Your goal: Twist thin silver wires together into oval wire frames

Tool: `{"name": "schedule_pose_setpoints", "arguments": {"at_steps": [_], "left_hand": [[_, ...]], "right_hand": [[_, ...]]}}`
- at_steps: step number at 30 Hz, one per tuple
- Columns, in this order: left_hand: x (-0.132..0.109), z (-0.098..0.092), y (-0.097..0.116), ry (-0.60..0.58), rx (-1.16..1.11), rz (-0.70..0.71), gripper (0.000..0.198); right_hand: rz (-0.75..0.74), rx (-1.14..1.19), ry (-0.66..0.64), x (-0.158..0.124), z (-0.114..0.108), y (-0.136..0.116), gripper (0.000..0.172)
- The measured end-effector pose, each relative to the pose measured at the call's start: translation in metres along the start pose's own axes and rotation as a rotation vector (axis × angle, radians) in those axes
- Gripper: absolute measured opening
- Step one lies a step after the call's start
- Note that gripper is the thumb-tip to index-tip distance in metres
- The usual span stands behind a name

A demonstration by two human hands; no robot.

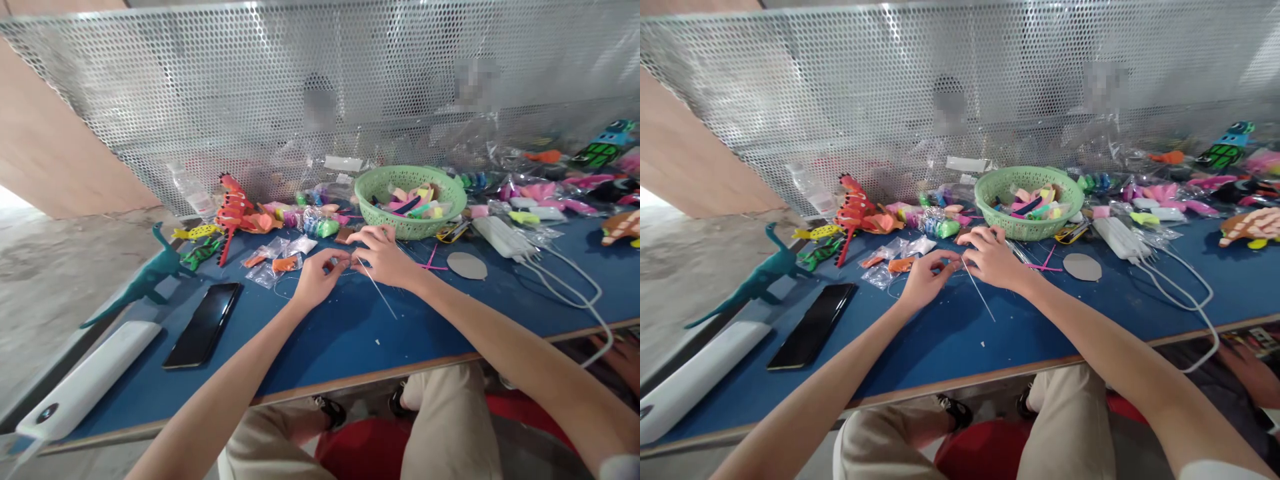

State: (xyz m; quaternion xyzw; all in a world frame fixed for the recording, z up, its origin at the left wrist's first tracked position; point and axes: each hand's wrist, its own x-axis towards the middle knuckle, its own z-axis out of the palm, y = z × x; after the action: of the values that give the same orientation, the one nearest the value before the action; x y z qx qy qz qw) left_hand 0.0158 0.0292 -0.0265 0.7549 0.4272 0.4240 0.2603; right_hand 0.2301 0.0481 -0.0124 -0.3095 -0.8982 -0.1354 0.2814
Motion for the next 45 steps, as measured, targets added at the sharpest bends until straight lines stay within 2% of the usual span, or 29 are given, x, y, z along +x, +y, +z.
{"name": "schedule_pose_setpoints", "arguments": {"at_steps": [8, 19, 26, 31, 38, 42, 45], "left_hand": [[0.001, -0.001, 0.004, -0.132, -0.279, -0.083, 0.026], [-0.001, 0.000, 0.012, -0.056, -0.379, -0.206, 0.032], [-0.001, -0.001, 0.011, -0.019, -0.411, -0.222, 0.034], [-0.001, -0.001, 0.008, -0.069, -0.428, -0.238, 0.035], [-0.001, -0.002, 0.007, -0.078, -0.448, -0.225, 0.035], [-0.003, -0.002, 0.009, -0.054, -0.362, -0.177, 0.032], [-0.004, -0.002, 0.012, -0.046, -0.306, -0.137, 0.031]], "right_hand": [[-0.118, -0.093, 0.076, -0.002, 0.002, 0.005, 0.018], [-0.206, -0.094, 0.173, -0.004, 0.001, 0.009, 0.013], [-0.253, -0.072, 0.109, -0.002, -0.002, 0.011, 0.016], [-0.243, -0.035, 0.097, -0.002, -0.002, 0.010, 0.023], [-0.141, 0.082, 0.128, -0.003, -0.002, 0.006, 0.019], [0.079, 0.305, 0.113, 0.000, 0.000, 0.005, 0.020], [0.207, 0.536, 0.010, 0.001, 0.003, 0.009, 0.023]]}}
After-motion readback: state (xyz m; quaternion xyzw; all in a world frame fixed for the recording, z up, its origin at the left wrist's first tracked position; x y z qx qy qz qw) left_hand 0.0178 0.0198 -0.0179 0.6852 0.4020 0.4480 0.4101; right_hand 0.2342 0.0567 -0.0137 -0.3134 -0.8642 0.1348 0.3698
